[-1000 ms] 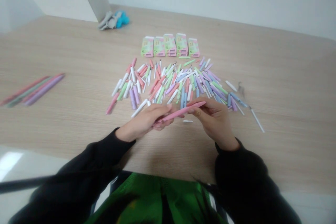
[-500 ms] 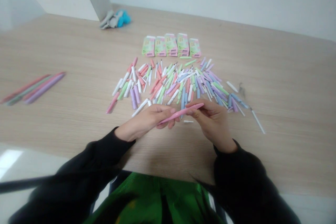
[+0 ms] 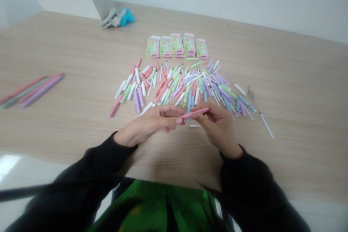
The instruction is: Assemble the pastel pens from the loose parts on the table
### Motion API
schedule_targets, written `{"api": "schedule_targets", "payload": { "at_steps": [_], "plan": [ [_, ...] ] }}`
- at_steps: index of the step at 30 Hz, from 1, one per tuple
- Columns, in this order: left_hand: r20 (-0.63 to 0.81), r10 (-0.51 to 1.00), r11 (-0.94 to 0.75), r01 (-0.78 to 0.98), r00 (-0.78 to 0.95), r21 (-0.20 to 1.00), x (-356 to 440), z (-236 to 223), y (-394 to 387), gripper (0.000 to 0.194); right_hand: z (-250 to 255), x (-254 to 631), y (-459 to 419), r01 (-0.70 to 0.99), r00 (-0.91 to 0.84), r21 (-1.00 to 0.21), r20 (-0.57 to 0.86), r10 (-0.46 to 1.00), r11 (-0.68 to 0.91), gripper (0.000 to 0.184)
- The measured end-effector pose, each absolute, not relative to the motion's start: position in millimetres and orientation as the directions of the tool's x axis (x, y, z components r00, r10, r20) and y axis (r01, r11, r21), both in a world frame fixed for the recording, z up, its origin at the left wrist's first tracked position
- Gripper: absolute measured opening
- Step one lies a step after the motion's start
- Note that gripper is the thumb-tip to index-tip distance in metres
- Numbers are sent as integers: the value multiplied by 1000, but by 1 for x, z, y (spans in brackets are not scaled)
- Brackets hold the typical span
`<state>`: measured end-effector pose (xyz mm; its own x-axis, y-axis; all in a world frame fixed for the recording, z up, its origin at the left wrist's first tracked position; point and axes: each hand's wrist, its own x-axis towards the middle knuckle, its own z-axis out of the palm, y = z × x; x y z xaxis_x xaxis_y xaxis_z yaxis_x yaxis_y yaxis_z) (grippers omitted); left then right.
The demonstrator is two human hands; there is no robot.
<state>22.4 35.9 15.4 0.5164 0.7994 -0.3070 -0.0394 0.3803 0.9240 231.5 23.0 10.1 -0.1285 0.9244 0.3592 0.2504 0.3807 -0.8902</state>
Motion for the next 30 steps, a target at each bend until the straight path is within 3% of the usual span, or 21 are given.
{"api": "schedule_targets", "payload": {
  "at_steps": [5,10,17,22,25,28,30],
  "plan": [
    [-268,826,327,-34,495,944,20,13,36,41,9,231,26,233,-115,-903,342,933,360,5],
    [-205,880,261,-78,429,962,21,14,36,22,8,231,27,242,-101,-891,370,924,383,6],
    [-288,698,450,-87,656,889,18,16,32,60,11,232,26,240,-117,-892,365,923,383,5],
    [-187,815,196,43,548,980,18,12,36,40,15,229,24,226,-137,-878,400,906,421,4],
    [-151,840,203,-43,521,978,15,12,37,25,15,229,23,218,-120,-879,406,906,423,5],
    [-144,756,300,-143,638,943,12,14,36,49,13,231,23,212,-92,-881,414,906,424,6],
    [-151,745,304,-130,649,944,13,14,36,46,13,231,22,202,-104,-880,416,903,429,6]
  ]
}}
